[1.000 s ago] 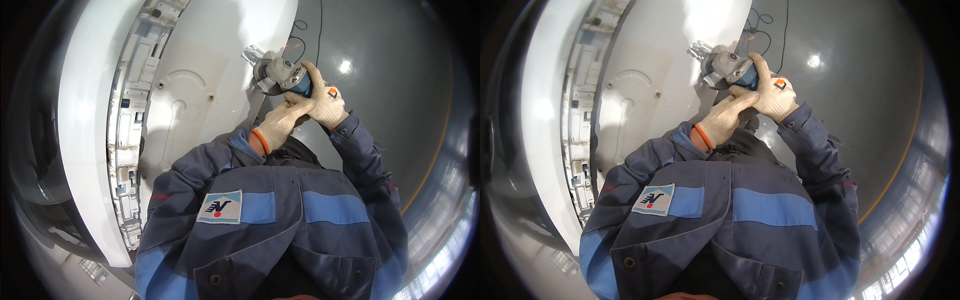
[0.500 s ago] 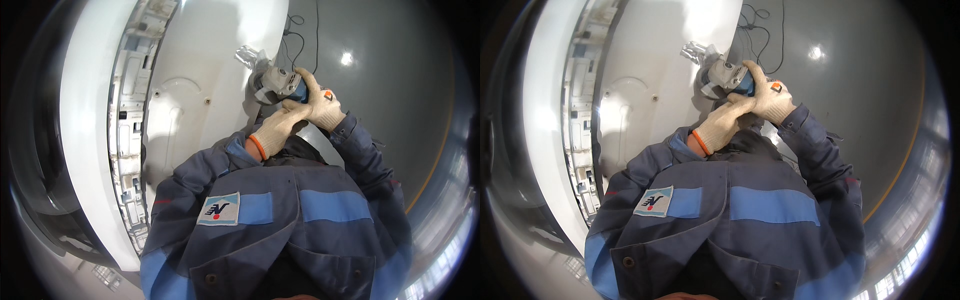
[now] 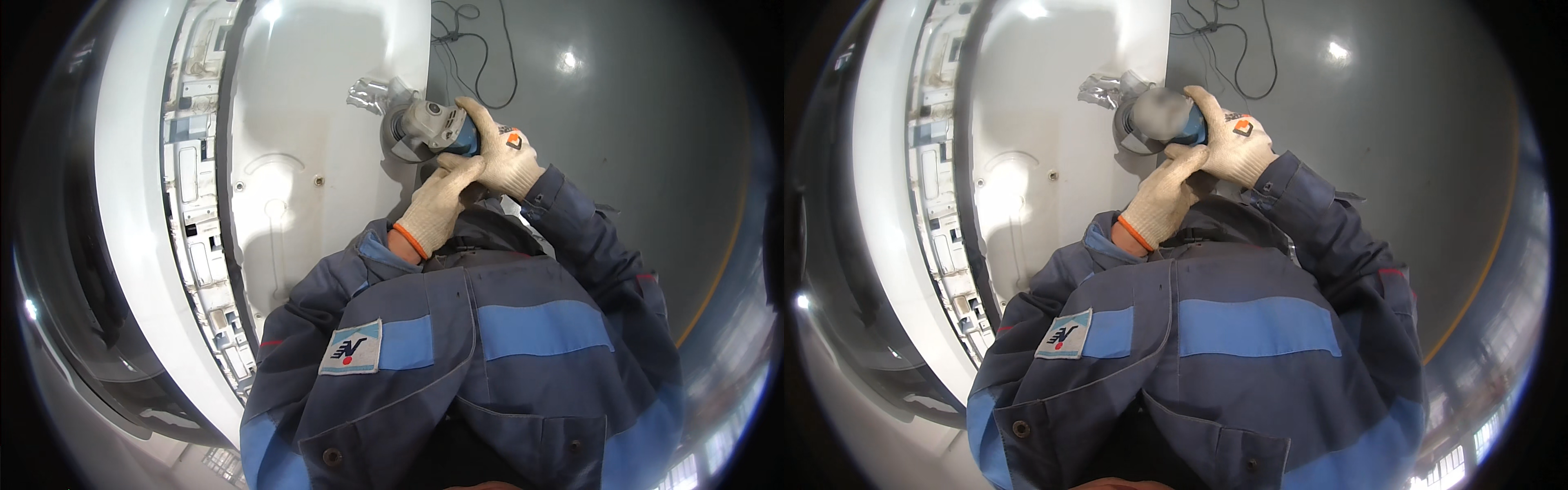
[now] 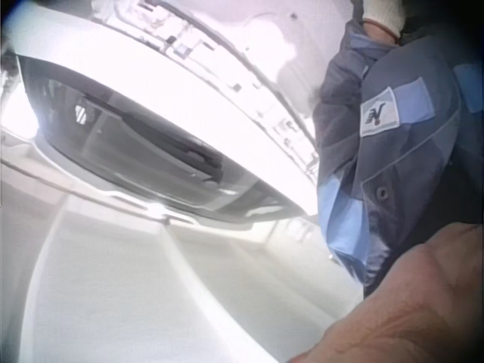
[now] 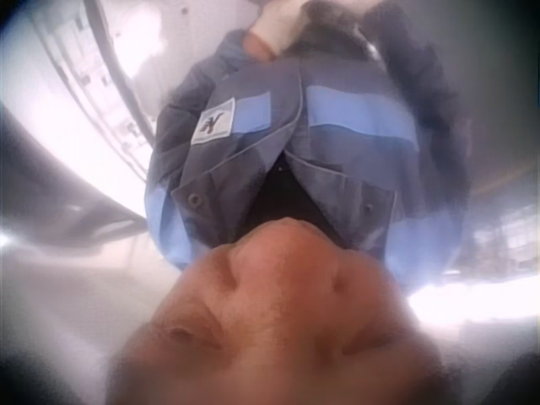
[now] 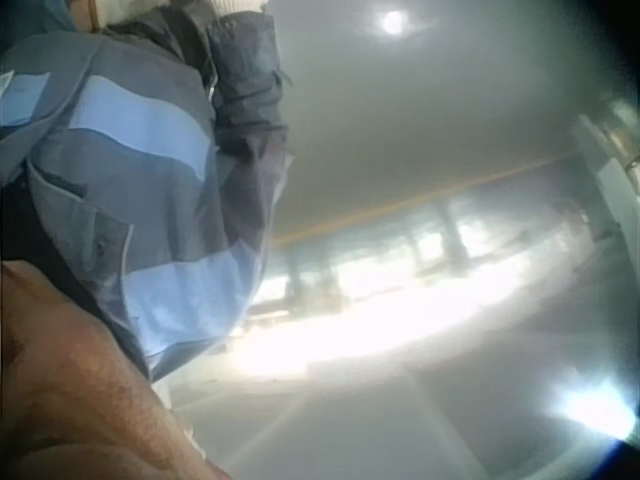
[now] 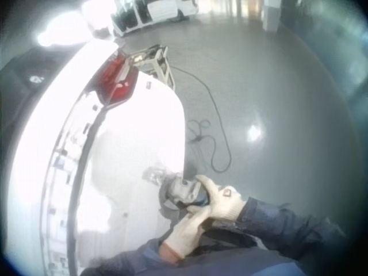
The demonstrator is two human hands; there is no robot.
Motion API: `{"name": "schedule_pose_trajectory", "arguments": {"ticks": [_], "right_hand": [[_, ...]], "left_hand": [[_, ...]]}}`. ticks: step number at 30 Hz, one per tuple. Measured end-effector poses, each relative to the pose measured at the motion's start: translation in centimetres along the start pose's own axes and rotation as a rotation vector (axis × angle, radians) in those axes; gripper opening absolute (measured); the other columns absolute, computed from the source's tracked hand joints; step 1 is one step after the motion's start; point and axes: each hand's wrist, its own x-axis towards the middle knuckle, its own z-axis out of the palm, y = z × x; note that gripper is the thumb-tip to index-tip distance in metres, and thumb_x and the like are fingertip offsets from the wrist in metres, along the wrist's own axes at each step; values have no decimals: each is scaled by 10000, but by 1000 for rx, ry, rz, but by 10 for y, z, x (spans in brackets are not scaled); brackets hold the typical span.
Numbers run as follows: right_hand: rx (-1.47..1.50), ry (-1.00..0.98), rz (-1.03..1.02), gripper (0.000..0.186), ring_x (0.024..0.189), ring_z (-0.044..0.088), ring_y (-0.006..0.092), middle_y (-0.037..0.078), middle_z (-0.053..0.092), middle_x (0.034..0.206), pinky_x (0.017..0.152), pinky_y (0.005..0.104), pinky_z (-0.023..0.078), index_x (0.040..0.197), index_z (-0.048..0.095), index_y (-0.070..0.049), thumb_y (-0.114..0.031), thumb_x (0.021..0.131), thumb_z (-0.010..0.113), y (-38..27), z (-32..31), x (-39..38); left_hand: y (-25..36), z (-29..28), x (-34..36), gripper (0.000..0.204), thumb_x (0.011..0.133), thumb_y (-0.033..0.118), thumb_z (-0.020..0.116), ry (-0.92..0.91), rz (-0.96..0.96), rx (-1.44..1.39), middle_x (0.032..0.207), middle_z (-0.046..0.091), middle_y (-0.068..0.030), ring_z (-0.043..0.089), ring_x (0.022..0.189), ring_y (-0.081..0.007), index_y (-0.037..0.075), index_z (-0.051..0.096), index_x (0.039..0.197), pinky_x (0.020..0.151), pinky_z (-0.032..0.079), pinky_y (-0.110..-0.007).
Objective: The person uses a hammer to tap the underside of a white car's trunk lid, then closes the trunk. They pick up an angle grinder and grind a spot on the trunk lid, creating sparks. The person then places the grinder on a tool cart and picks up a metal ruler.
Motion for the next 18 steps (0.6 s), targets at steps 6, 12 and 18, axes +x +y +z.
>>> {"name": "schedule_pose_trajectory", "arguments": {"ticks": [6,12,18], "right_hand": [[-12,-51,3,987,1237,745,396,255,721,1376,1094,433,580,1659,388,-166,-642,903,807,-1,-5,-1],[53,-22,-26,959,1246,747,385,250,732,1365,1108,425,579,1664,387,-215,-631,911,810,1,-6,-2],[52,-54,84,946,1226,755,391,246,741,1357,1090,431,590,1645,424,-191,-621,902,821,6,3,1]], "left_hand": [[3,-4,3,497,1000,1,761,6,-14,83,1405,676,-213,670,1292,-345,-19,593,1467,1059,575,-424],[-9,-18,1,570,922,-54,800,-94,476,813,1364,700,-228,678,1249,-422,29,619,1456,1046,574,-438],[-4,-16,-1,568,908,-76,792,-88,430,1130,1354,695,-226,674,1245,-422,17,628,1443,1035,577,-447]]}}
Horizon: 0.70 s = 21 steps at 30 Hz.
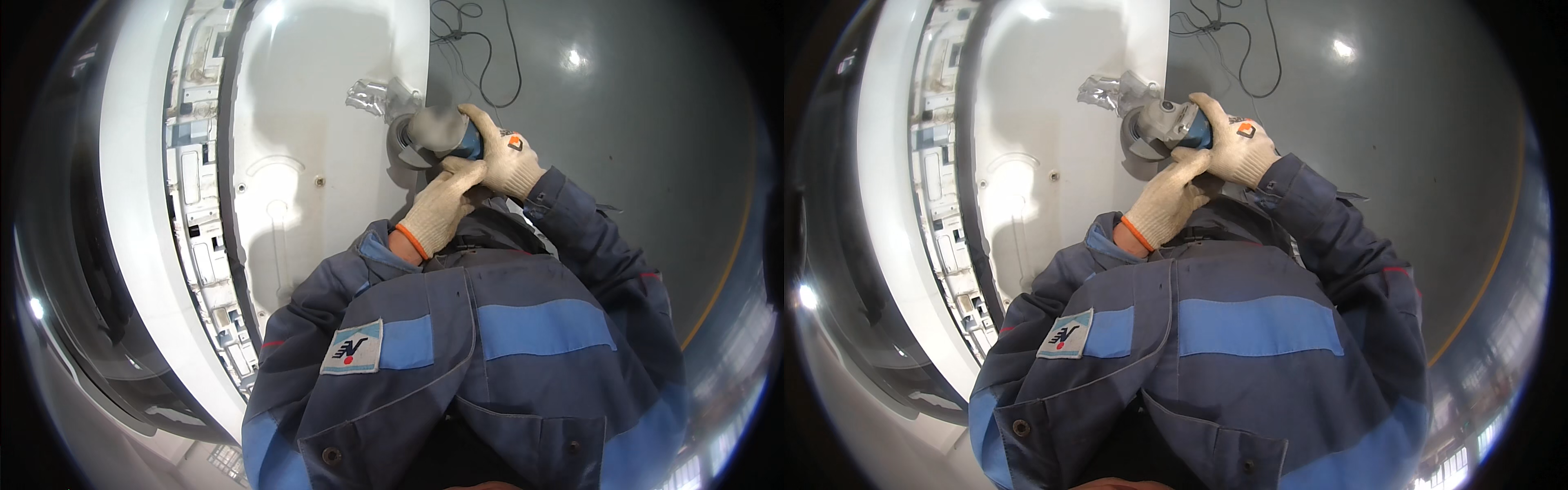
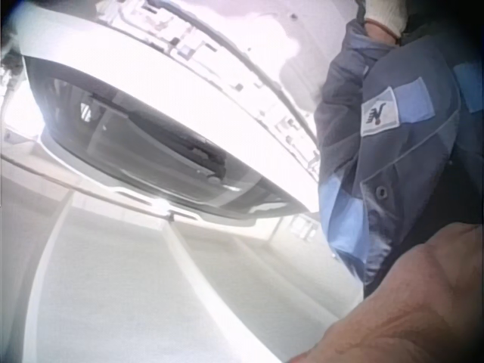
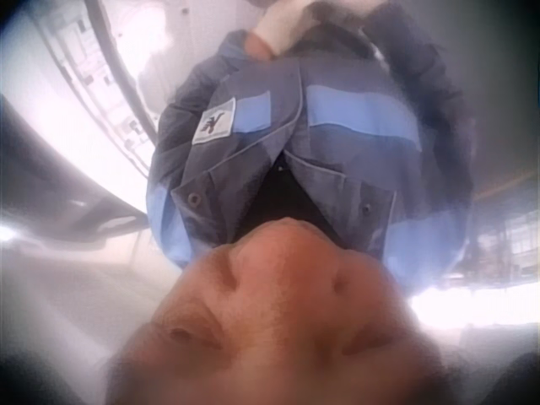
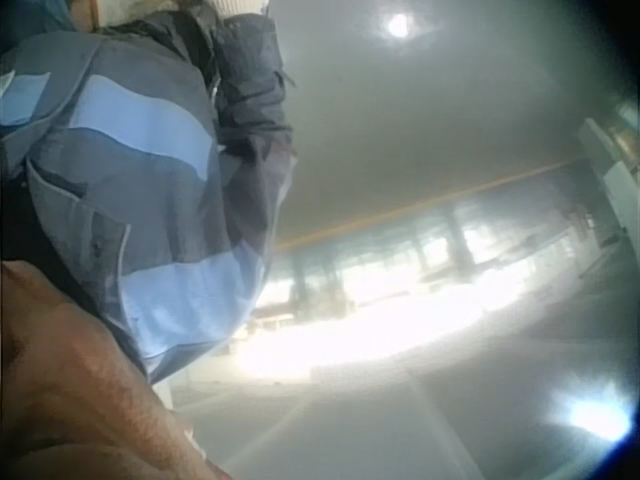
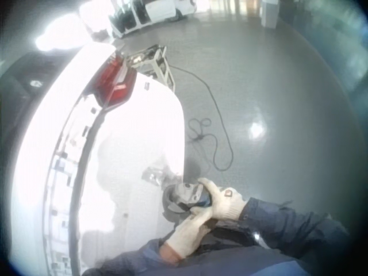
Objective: The person uses a hammer to tap the underside of a white car's trunk lid, then closes the trunk. They pick up an angle grinder and grind a spot on the trunk lid, creating sparks. The person then places the grinder on a tool cart and picks up a metal ruler.
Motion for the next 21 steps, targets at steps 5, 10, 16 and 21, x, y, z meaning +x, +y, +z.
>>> {"name": "schedule_pose_trajectory", "arguments": {"ticks": [5,10,16,21], "right_hand": [[4,43,-52,968,1229,757,385,237,743,1363,1094,426,593,1659,410,-206,-637,895,818,4,-4,2],[-23,34,-19,997,1213,762,395,253,738,1364,1062,435,611,1668,397,-183,-647,888,810,5,-1,0],[-68,55,-34,1025,1194,766,414,253,724,1396,1040,450,628,1678,376,-173,-661,884,802,12,0,6],[13,11,28,1037,1234,746,422,266,712,1411,1076,453,603,1688,364,-187,-672,879,796,11,-1,5]], "left_hand": [[-2,-1,1,581,913,-91,782,59,81,19,1319,700,-212,678,1247,-402,20,615,1458,1047,580,-448],[-15,14,2,590,942,-88,736,-4,-101,-411,1361,674,-196,679,1242,-384,82,606,1492,1044,583,-438],[-25,10,6,605,963,-99,736,-43,-64,-207,1369,671,-161,718,1202,-277,12,547,1528,1019,609,-381],[-14,8,2,574,986,-72,712,-31,-91,-201,1372,662,-160,704,1229,-293,23,553,1529,1037,596,-402]]}}
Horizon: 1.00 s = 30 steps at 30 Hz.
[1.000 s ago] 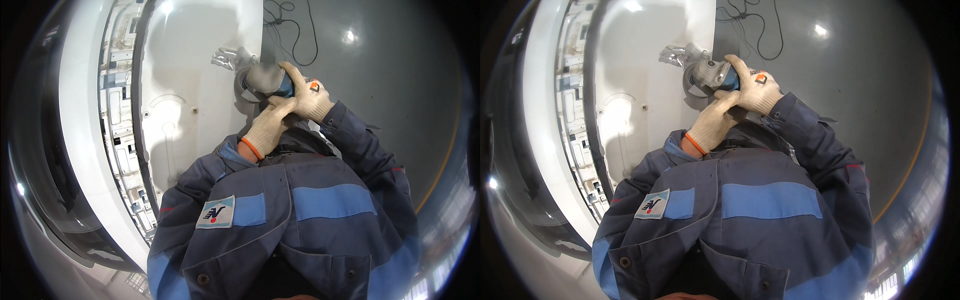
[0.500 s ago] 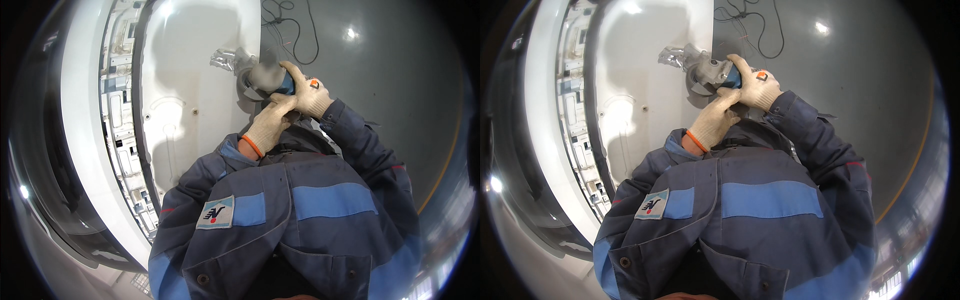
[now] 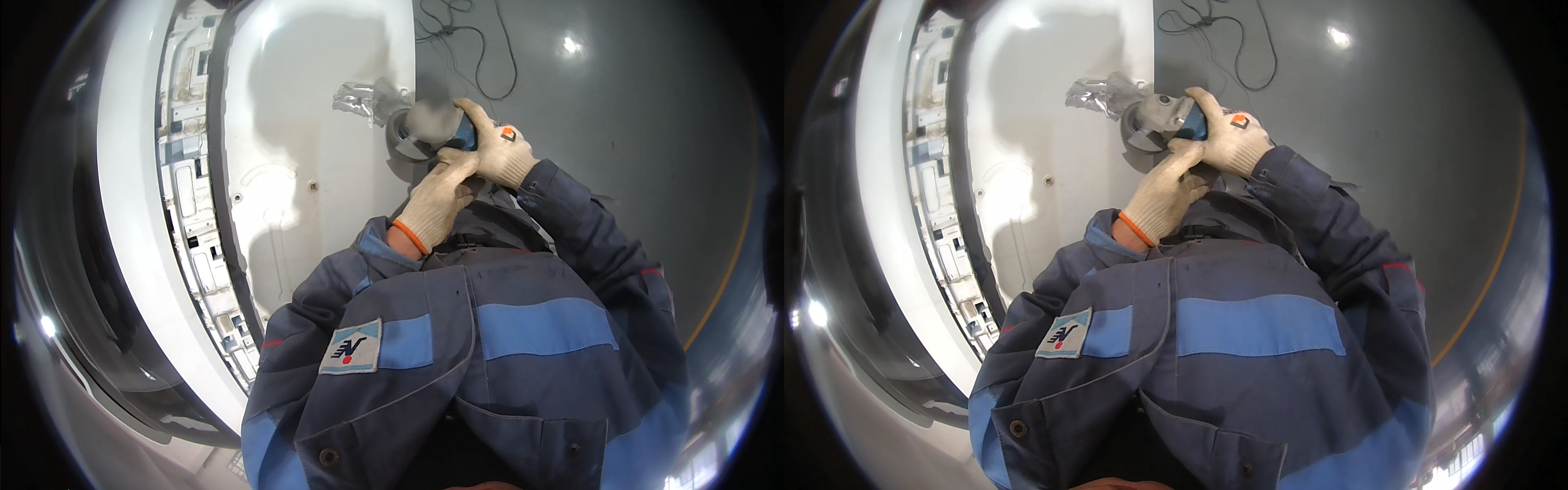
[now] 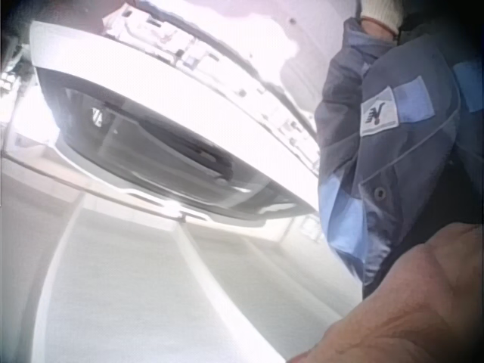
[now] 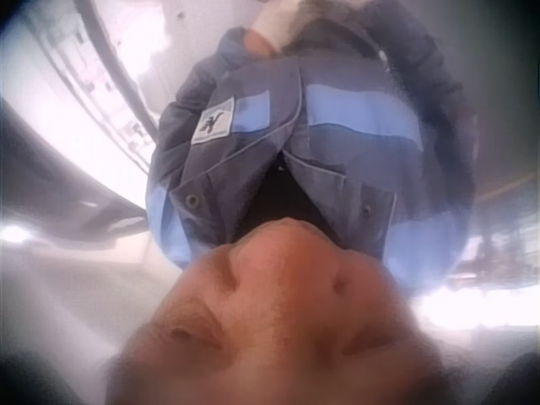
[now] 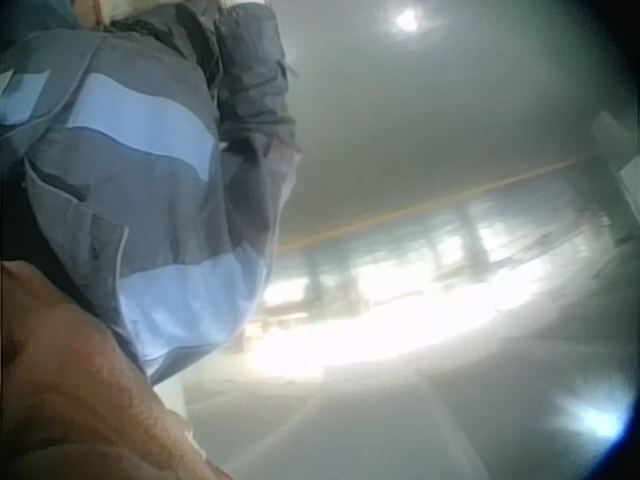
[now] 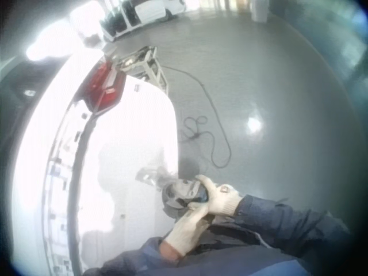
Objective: The person uses a hammer to tap the underside of a white car's trunk lid, then closes the trunk. They pick up an angle grinder and grind a spot on the trunk lid, creating sparks. The person then places the grinder on a tool cart and picks up a metal ruler.
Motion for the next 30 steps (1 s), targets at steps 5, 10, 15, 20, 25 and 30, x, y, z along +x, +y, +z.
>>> {"name": "schedule_pose_trajectory", "arguments": {"ticks": [5,10,15,20,25,30], "right_hand": [[-37,-50,12,1062,1269,723,439,279,713,1398,1099,450,577,1701,347,-188,-684,873,788,1,-11,2],[-108,30,143,1044,1281,722,421,282,693,1431,1107,436,568,1681,376,-121,-656,877,771,40,-15,-16],[109,120,285,1045,1326,699,413,273,666,1472,1136,436,548,1687,363,-110,-649,892,775,89,-11,-40],[207,225,355,1037,1374,666,423,282,627,1522,1167,444,521,1677,380,-90,-632,897,795,119,-9,-59],[360,313,363,1060,1389,652,411,284,624,1520,1170,440,520,1668,388,-51,-628,885,807,137,-2,-67],[450,407,324,1108,1381,656,401,291,625,1509,1158,432,528,1649,398,4,-646,859,824,151,-3,-76]], "left_hand": [[22,-5,6,488,1078,117,690,-44,-131,-120,1417,657,-182,680,1283,-320,30,558,1540,1096,565,-408],[60,-29,11,739,1033,428,777,-106,-449,-282,1486,622,-256,639,1348,-372,-3,518,1575,1176,495,-460],[76,-109,61,921,892,451,859,198,261,1304,1549,549,-289,523,1430,-472,-60,484,1561,1219,406,-554],[52,-145,143,958,854,536,819,125,256,1732,1585,522,-243,440,1504,-417,-52,497,1539,1294,267,-544],[25,-120,190,1008,970,701,619,-33,184,2038,1696,435,-228,347,1602,-375,-39,445,1631,1354,168,-521],[6,-97,174,1067,993,762,552,-332,85,2089,1751,377,-227,273,1657,-368,-50,404,1670,1376,114,-531]]}}
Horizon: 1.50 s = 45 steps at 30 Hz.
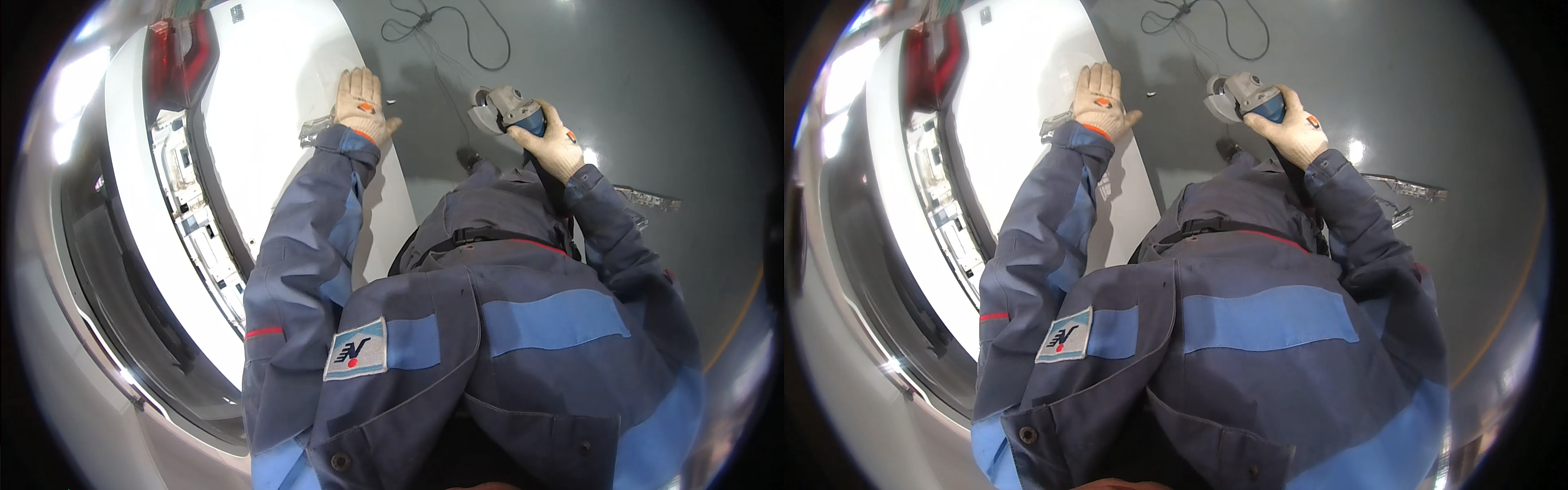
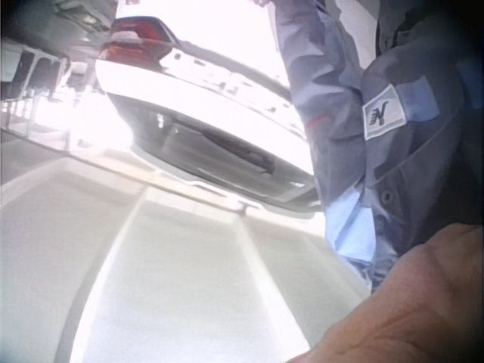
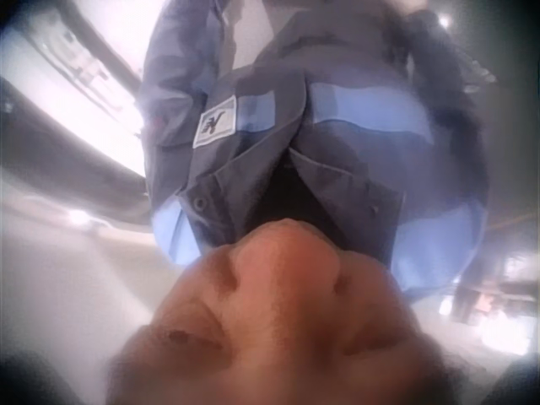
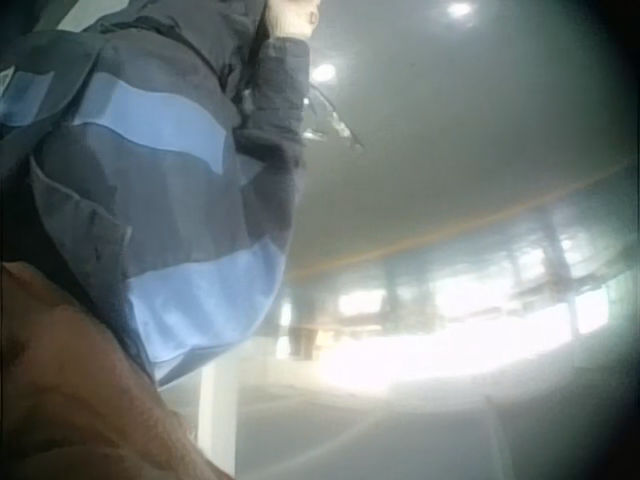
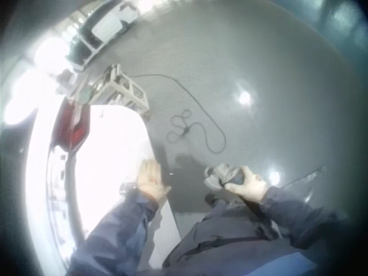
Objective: The person uses a hammer to tap the underside of a white car's trunk lid, then closes the trunk. They pick up an angle grinder and grind a spot on the trunk lid, creating sparks. The person then places the grinder on a tool cart and picks up a metal ruler.
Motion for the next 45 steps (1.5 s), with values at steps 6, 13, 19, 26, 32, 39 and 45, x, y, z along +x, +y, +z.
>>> {"name": "schedule_pose_trajectory", "arguments": {"ticks": [6,13,19,26,32,39,45], "right_hand": [[-57,-14,-151,982,1393,641,390,288,642,1480,1182,437,506,1630,438,11,-510,904,844,6,-4,2],[-25,-18,-110,993,1414,627,409,296,620,1512,1199,443,499,1642,425,2,-524,905,833,4,-2,2],[-4,-39,-63,1016,1430,618,414,299,611,1526,1208,443,491,1659,412,-32,-572,899,815,-13,-10,-6],[-70,121,-124,875,1302,699,380,242,687,1407,1093,475,573,1486,583,-24,-522,850,921,-14,1,0],[-105,17,-131,1100,1321,686,422,273,673,1440,1118,490,558,1612,485,9,-684,836,841,-24,16,16],[-80,-201,-170,1051,1287,717,424,298,700,1407,1102,458,562,1660,420,-54,-632,865,790,-60,37,29],[-191,-261,-208,1064,1304,705,431,271,691,1443,1124,466,550,1670,391,-107,-687,852,749,-90,55,42]], "left_hand": [[27,-2,-52,1091,982,765,567,-55,154,-39,1767,364,-233,249,1674,-379,-58,395,1677,1387,80,-540],[30,5,-75,987,963,694,640,-25,354,-161,1711,466,-234,352,1639,-376,-45,519,1606,1383,172,-506],[-25,0,-3,882,992,614,642,88,242,-94,1662,523,-214,416,1592,-352,-34,539,1582,1351,231,-511],[-27,-11,3,919,996,614,625,44,134,-53,1708,468,-207,352,1628,-355,-33,478,1632,1361,187,-515],[26,-9,-76,928,976,633,655,27,248,-215,1689,486,-238,372,1623,-371,-44,525,1598,1377,171,-505],[72,-19,-116,591,962,474,722,-109,322,-827,1403,723,-134,628,1346,-402,74,716,1397,1235,430,-490],[72,-29,-142,492,931,201,781,346,-30,-1169,1372,706,-194,626,1282,-422,-3,680,1368,1124,503,-495]]}}
